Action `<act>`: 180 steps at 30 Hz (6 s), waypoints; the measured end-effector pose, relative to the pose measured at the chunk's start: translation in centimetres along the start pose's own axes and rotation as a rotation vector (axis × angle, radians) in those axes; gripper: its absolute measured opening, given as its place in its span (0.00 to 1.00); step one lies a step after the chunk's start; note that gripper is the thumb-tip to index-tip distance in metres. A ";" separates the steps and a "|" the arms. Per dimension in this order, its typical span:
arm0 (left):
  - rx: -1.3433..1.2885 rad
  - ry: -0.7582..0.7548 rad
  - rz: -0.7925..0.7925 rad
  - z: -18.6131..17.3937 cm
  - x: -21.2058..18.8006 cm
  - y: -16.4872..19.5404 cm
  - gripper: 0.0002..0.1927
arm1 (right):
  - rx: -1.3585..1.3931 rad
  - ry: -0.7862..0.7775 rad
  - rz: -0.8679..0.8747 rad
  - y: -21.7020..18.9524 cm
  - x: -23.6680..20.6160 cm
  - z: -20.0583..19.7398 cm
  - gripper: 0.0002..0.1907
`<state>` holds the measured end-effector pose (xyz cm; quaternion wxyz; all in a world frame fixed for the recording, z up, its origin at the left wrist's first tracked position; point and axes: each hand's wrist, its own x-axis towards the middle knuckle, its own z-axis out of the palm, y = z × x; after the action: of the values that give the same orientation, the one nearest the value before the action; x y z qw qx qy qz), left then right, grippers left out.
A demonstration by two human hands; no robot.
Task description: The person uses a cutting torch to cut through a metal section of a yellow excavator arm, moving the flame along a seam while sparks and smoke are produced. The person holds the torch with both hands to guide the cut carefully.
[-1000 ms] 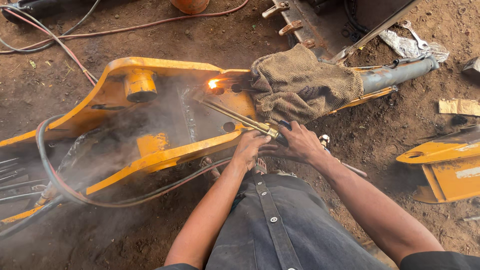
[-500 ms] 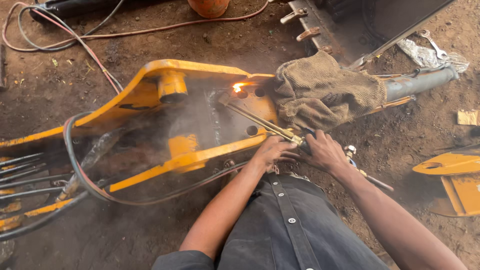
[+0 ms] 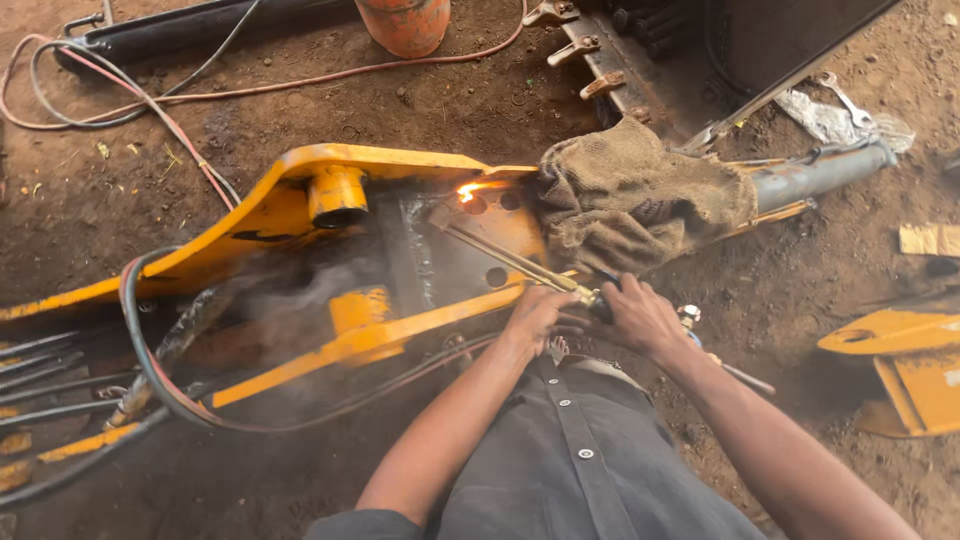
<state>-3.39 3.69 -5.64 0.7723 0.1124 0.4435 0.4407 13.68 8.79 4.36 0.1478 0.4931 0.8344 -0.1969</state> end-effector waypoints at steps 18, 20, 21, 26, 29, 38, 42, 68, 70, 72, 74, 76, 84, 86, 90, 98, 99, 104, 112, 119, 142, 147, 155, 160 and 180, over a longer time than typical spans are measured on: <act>0.050 0.350 0.299 1.6 -3.3 -0.8 0.13 | 0.103 -0.109 -0.253 0.9 2.0 -0.3 0.30; 0.082 0.385 0.315 1.5 -3.9 -0.5 0.13 | 0.152 -0.097 -0.315 0.8 2.9 -0.2 0.28; 0.098 0.402 0.325 1.5 -4.1 -0.4 0.14 | 0.188 -0.086 -0.358 0.8 3.3 -0.2 0.28; 0.116 0.360 0.311 1.4 -4.2 -0.2 0.14 | 0.263 -0.074 -0.491 1.1 4.6 -0.3 0.28; 0.080 0.353 0.317 1.2 -4.0 -0.3 0.15 | 0.281 -0.110 -0.448 1.2 4.5 -0.2 0.28; 0.112 0.377 0.336 1.8 -4.6 -0.3 0.18 | 0.280 -0.064 -0.418 0.9 3.9 -0.4 0.27; 0.107 0.387 0.336 2.3 -5.3 0.3 0.20 | 0.321 -0.048 -0.451 1.2 4.3 -0.1 0.25; 0.214 0.460 0.257 2.0 -7.7 0.3 0.22 | 0.327 -0.107 -0.335 0.3 3.2 2.5 0.30; 0.282 0.435 0.228 2.1 -8.4 0.4 0.24 | 0.303 -0.099 -0.315 0.2 2.8 2.6 0.31; 0.373 0.415 0.191 2.3 -9.3 0.6 0.26 | 0.278 -0.096 -0.287 0.1 2.9 2.5 0.31; 0.482 0.378 0.166 2.3 -10.7 0.8 0.26 | 0.250 -0.111 -0.249 0.2 2.7 2.4 0.30; 0.566 0.368 0.159 2.0 -12.3 1.2 0.25 | 0.251 -0.057 -0.285 1.0 1.9 2.2 0.33; 0.484 0.377 0.132 -0.4 -18.3 0.7 0.26 | 0.351 0.049 -0.170 6.7 -4.3 -0.4 0.32; 0.573 0.391 0.083 -1.0 -19.2 0.2 0.26 | 0.404 0.090 -0.053 7.3 -5.3 -1.3 0.33; 0.569 0.387 -0.032 -3.6 -20.8 -1.2 0.28 | 0.686 0.120 0.174 7.7 -6.1 -3.3 0.36; 0.762 0.671 -0.394 -14.5 -23.9 -9.8 0.26 | 0.825 0.055 0.157 7.5 -8.3 -3.1 0.35; 0.770 0.714 -0.402 -16.0 -24.6 -11.1 0.26 | 0.855 0.025 0.159 7.2 -8.6 -2.7 0.35; 0.909 0.628 -0.620 -21.7 -27.4 -15.2 0.29 | 0.789 -0.036 0.032 4.8 -8.6 -1.0 0.36; 0.859 0.729 -0.314 -22.1 -26.8 -16.0 0.28 | 0.447 -0.198 -0.170 1.1 -1.2 0.0 0.24; 0.717 0.888 -0.290 -20.8 -27.3 -16.0 0.26 | 0.479 -0.213 -0.263 0.1 2.6 1.0 0.24; 0.768 0.955 -0.202 -16.2 -24.0 -16.6 0.26 | 0.892 -0.467 -0.255 3.2 6.3 0.9 0.25; 0.867 0.971 -0.185 -15.7 -23.3 -17.2 0.27 | 0.814 -0.468 -0.185 2.9 5.6 0.2 0.24; 0.854 0.981 -0.282 -15.8 -23.4 -17.4 0.30 | 0.850 -0.482 -0.174 2.5 5.9 -0.1 0.24; 0.915 0.985 -0.199 -16.1 -23.0 -17.2 0.30 | 0.895 -0.516 -0.085 2.0 5.1 -1.2 0.25; 0.784 0.923 -0.281 -16.1 -22.8 -16.6 0.24 | 0.779 -0.495 -0.089 1.9 4.8 -1.3 0.27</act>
<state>-11.39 -27.31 -11.03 0.4529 0.1263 0.8710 0.1424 13.01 13.93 3.01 0.1376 0.4139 0.6581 -0.6137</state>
